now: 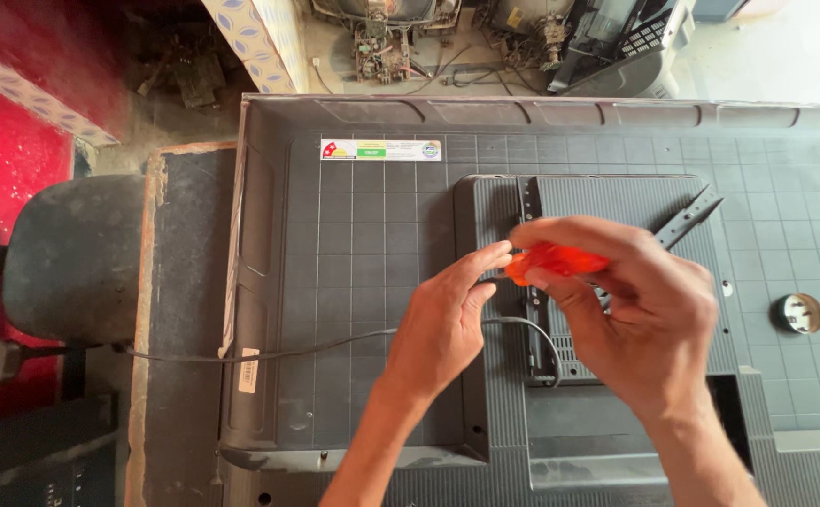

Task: The person uses a screwdriver to remove screws from the back panel of a television. They then lift off the back cover to expose the internal circuit board and proceed to disconnect ribbon cables from the board.

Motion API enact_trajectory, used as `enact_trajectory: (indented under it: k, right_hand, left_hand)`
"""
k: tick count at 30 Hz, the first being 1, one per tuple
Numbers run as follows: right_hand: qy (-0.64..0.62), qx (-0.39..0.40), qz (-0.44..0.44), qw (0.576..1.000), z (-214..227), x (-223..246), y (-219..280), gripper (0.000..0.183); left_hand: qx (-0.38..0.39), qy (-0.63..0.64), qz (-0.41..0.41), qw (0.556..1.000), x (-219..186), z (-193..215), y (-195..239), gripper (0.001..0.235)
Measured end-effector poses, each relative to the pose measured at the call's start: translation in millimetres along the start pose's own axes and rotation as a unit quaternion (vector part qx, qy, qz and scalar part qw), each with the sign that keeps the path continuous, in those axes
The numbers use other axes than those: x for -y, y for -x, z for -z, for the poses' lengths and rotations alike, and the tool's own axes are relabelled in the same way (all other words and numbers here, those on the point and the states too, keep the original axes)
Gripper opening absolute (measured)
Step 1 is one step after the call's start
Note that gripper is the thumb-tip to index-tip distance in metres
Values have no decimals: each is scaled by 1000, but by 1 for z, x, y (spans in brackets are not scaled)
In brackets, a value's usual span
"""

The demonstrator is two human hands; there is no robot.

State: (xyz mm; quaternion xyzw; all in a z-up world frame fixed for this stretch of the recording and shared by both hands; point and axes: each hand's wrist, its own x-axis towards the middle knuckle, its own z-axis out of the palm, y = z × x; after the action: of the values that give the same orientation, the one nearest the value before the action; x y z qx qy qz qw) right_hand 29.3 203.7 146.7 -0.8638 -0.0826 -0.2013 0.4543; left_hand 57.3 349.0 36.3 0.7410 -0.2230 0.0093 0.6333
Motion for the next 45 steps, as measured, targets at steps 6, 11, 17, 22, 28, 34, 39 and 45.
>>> enact_trajectory:
  k: [6, 11, 17, 22, 28, 34, 39, 45]
  right_hand:
    - [84, 53, 165, 981, 7, -6, -19, 59]
    - [11, 56, 62, 996, 12, -6, -15, 52]
    - [14, 31, 122, 992, 8, -7, -11, 62]
    - [-53, 57, 123, 989, 9, -7, -9, 61]
    - [-36, 46, 126, 990, 10, -4, -9, 55]
    - [-22, 46, 133, 990, 7, -1, -8, 55]
    - [-22, 40, 140, 989, 9, -2, -7, 55]
    - [-41, 45, 127, 990, 12, -3, -6, 52]
  left_hand:
    - [125, -1, 66, 990, 0, 5, -21, 34]
    - [43, -47, 22, 998, 10, -3, -22, 9]
    - [67, 0, -15, 998, 14, -5, -16, 32]
    - [-11, -45, 20, 999, 3, -11, -19, 25]
    - [24, -62, -7, 998, -7, -5, -23, 18]
    - [2, -88, -35, 996, -8, -6, -19, 32]
    - [6, -105, 25, 994, -7, -7, -18, 21]
    - [13, -85, -57, 995, -11, -5, -19, 28]
